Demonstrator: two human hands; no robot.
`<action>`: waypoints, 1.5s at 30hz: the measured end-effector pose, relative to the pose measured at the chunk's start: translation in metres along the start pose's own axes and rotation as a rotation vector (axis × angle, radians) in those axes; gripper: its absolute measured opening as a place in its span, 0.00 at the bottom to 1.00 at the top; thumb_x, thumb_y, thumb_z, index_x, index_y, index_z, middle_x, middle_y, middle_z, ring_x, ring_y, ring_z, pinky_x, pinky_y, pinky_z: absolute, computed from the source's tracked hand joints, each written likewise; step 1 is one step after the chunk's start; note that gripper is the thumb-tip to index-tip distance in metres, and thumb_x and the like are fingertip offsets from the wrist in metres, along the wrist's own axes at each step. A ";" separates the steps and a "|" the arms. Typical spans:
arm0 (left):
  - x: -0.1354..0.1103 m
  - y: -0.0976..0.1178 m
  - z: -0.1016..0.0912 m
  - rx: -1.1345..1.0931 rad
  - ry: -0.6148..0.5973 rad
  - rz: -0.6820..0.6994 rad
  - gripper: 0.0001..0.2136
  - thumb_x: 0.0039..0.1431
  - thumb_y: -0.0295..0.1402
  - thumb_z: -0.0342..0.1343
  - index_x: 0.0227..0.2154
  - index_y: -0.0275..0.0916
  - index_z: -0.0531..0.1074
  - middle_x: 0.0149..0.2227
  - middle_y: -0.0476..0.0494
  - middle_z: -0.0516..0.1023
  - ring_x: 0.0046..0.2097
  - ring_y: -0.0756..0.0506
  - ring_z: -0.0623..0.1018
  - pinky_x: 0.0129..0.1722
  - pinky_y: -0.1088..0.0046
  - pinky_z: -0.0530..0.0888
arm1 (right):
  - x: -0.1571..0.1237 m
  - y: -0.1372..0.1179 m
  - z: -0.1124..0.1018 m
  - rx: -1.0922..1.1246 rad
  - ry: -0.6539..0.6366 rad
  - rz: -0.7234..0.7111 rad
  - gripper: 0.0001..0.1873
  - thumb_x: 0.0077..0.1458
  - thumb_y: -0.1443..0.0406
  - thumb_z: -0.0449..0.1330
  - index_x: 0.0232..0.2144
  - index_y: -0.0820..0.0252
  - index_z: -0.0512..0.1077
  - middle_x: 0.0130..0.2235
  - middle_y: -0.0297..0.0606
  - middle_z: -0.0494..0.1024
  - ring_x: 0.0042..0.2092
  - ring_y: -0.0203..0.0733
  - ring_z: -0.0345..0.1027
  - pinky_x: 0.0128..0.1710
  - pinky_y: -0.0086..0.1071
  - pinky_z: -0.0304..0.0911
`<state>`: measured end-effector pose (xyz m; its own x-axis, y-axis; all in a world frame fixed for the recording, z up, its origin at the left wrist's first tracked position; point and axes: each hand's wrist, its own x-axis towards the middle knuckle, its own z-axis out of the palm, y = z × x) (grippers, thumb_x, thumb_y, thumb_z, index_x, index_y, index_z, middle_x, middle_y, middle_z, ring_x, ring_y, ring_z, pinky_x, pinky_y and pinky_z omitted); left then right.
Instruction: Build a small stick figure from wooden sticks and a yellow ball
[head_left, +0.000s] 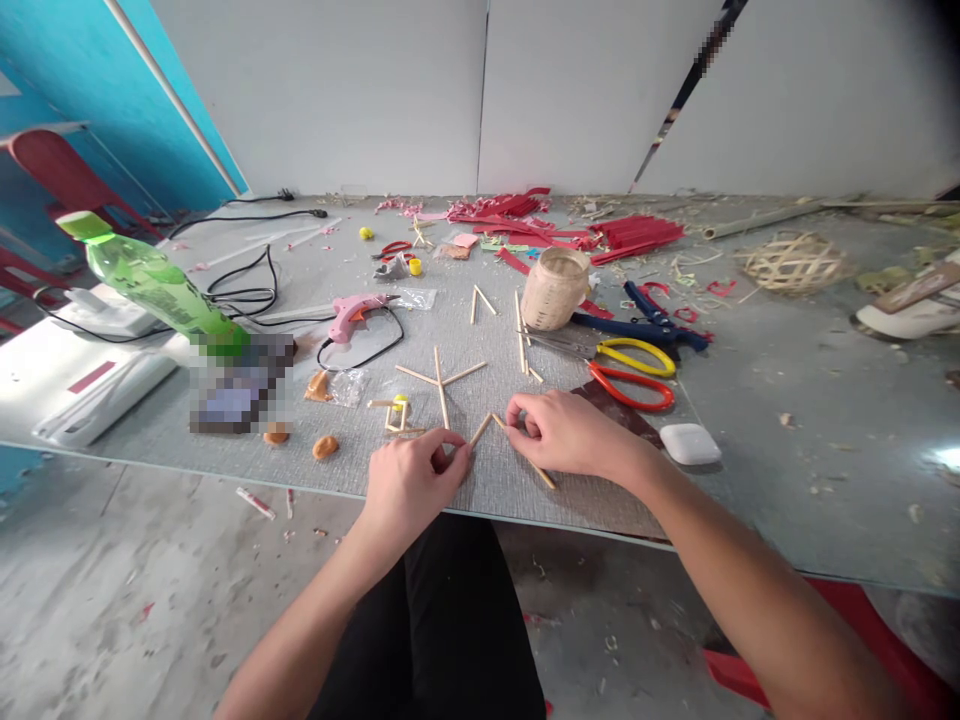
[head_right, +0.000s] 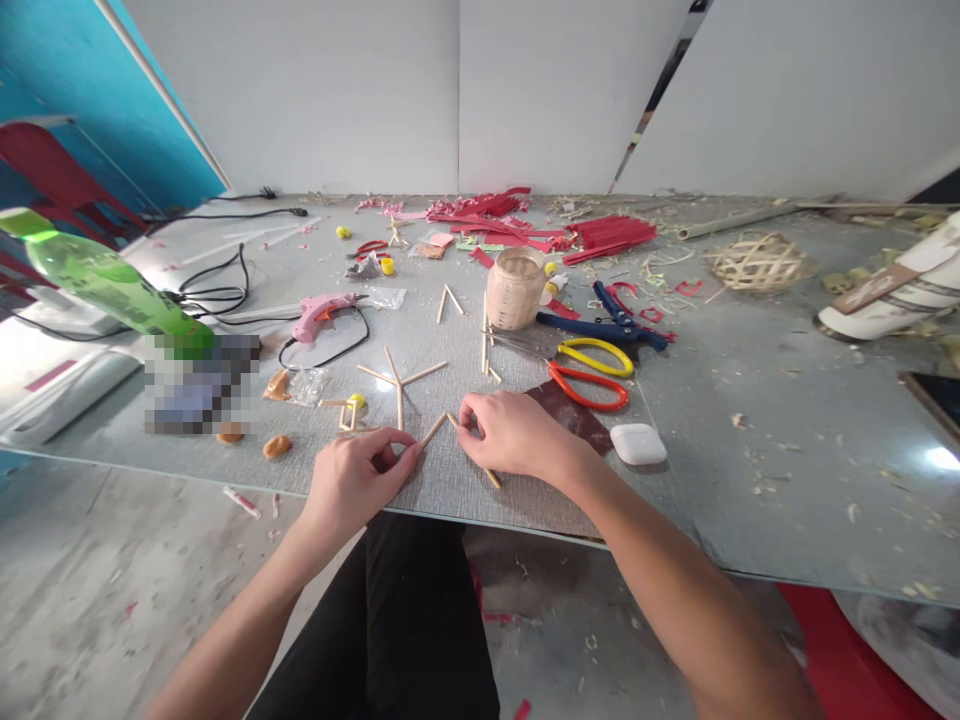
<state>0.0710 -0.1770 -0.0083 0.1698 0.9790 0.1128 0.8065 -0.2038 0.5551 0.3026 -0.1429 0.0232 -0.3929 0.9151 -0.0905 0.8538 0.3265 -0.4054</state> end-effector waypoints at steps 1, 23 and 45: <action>0.000 0.000 0.000 -0.002 0.001 0.000 0.08 0.63 0.41 0.61 0.34 0.46 0.82 0.21 0.54 0.76 0.26 0.50 0.75 0.28 0.74 0.59 | 0.000 0.000 0.000 -0.001 -0.001 0.001 0.06 0.60 0.62 0.60 0.31 0.56 0.70 0.22 0.28 0.74 0.22 0.33 0.59 0.25 0.32 0.44; -0.001 0.000 0.000 0.001 -0.003 -0.005 0.08 0.62 0.41 0.61 0.34 0.46 0.83 0.21 0.53 0.76 0.25 0.50 0.74 0.28 0.74 0.60 | 0.000 -0.001 0.000 -0.007 0.003 0.002 0.05 0.60 0.63 0.60 0.31 0.56 0.71 0.23 0.30 0.76 0.22 0.34 0.61 0.27 0.32 0.46; -0.003 0.000 -0.002 -0.121 0.095 0.044 0.15 0.68 0.42 0.53 0.36 0.39 0.81 0.19 0.53 0.70 0.21 0.52 0.67 0.26 0.75 0.59 | 0.001 0.002 0.000 0.027 0.059 -0.004 0.06 0.65 0.64 0.55 0.36 0.57 0.70 0.22 0.30 0.73 0.22 0.35 0.59 0.27 0.33 0.46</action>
<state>0.0690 -0.1804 -0.0069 0.1444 0.9662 0.2135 0.7245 -0.2502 0.6423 0.3039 -0.1417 0.0224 -0.3749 0.9264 -0.0356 0.8424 0.3243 -0.4303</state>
